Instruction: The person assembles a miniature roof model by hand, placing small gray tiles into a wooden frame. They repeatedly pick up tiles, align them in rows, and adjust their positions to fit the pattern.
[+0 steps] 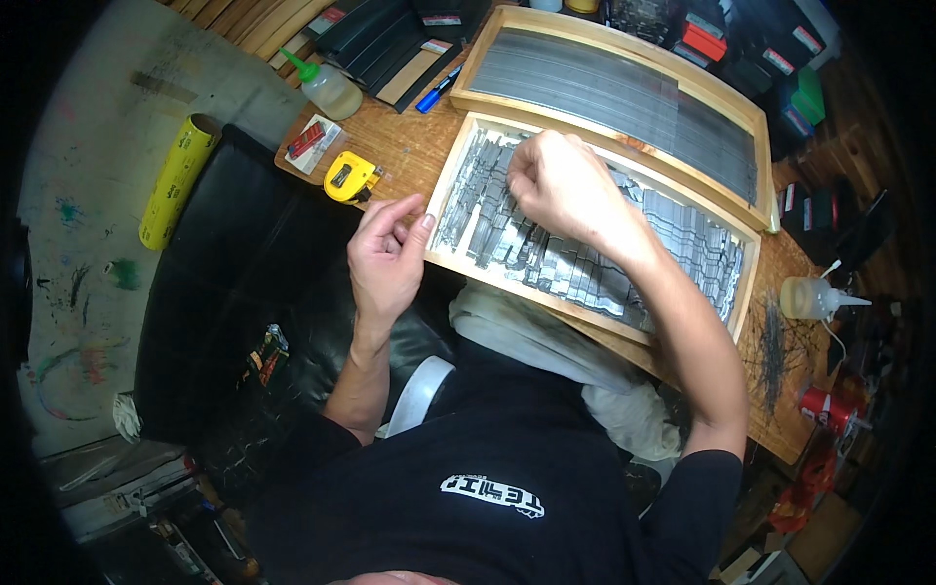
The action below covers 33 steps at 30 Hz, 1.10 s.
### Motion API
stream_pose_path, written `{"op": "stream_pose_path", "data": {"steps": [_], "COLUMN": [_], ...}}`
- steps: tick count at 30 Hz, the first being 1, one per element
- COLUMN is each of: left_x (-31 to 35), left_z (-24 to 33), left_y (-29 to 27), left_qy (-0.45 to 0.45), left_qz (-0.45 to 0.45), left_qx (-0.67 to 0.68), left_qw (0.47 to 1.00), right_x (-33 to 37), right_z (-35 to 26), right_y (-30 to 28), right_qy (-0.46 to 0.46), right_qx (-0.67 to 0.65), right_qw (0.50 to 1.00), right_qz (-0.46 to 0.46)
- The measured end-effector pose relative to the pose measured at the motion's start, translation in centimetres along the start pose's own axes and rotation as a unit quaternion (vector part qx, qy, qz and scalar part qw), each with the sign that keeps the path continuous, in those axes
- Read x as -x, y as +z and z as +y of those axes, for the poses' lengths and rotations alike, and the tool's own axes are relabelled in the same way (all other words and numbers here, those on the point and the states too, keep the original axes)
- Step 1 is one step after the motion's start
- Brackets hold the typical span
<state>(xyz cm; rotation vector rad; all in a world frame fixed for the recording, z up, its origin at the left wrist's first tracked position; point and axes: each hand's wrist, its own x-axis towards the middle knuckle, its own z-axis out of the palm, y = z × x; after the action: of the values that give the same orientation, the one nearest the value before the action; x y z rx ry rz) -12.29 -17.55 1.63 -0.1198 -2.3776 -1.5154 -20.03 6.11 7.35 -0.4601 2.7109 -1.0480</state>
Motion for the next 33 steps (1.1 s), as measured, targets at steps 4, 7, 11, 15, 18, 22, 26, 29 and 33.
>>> {"op": "stream_pose_path", "data": {"steps": [4, 7, 11, 15, 18, 22, 26, 29, 33], "left_x": [-0.1, -0.9, -1.3, -1.4, -1.4, -1.4, -1.4, -1.4, -1.4], "left_z": [0.4, 0.1, 0.0, -0.4, -0.2, -0.3, -0.5, -0.5, -0.7], "left_y": [0.5, 0.8, 1.0, 1.1, 1.2, 1.2, 1.2, 1.2, 1.3], "left_qy": [0.012, 0.019, 0.006, 0.0, -0.005, -0.006, -0.011, -0.012, -0.027], "left_qz": [-0.024, -0.029, -0.051, -0.056, -0.058, -0.06, -0.062, -0.064, -0.066], "left_qx": [-0.092, -0.102, -0.1, -0.105, -0.101, -0.094, -0.083, -0.083, -0.077], "left_qw": [0.995, 0.994, 0.994, 0.993, 0.993, 0.994, 0.994, 0.994, 0.995], "right_x": [-1.0, -1.4, -1.6, -1.8, -2.0, -2.4, -2.4, -3.1, -3.4], "right_z": [-0.4, -0.5, -0.6, -0.7, -0.6, -0.4, -0.8, -0.4, -0.6], "right_y": [-0.2, 0.0, 0.0, 0.0, 0.0, 0.2, 0.2, 0.3, 0.0], "right_qy": [-0.01, -0.014, -0.005, 0.004, 0.008, -0.011, -0.021, -0.017, -0.009], "right_qx": [-0.022, -0.011, -0.006, -0.005, -0.008, -0.003, -0.003, 0.06, 0.092], "right_qw": [1.0, 1.0, 0.999, 1.0, 0.999, 1.0, 1.0, 0.997, 0.994], "right_qz": [-0.014, -0.024, -0.031, -0.028, -0.031, -0.023, -0.017, -0.048, -0.058]}}
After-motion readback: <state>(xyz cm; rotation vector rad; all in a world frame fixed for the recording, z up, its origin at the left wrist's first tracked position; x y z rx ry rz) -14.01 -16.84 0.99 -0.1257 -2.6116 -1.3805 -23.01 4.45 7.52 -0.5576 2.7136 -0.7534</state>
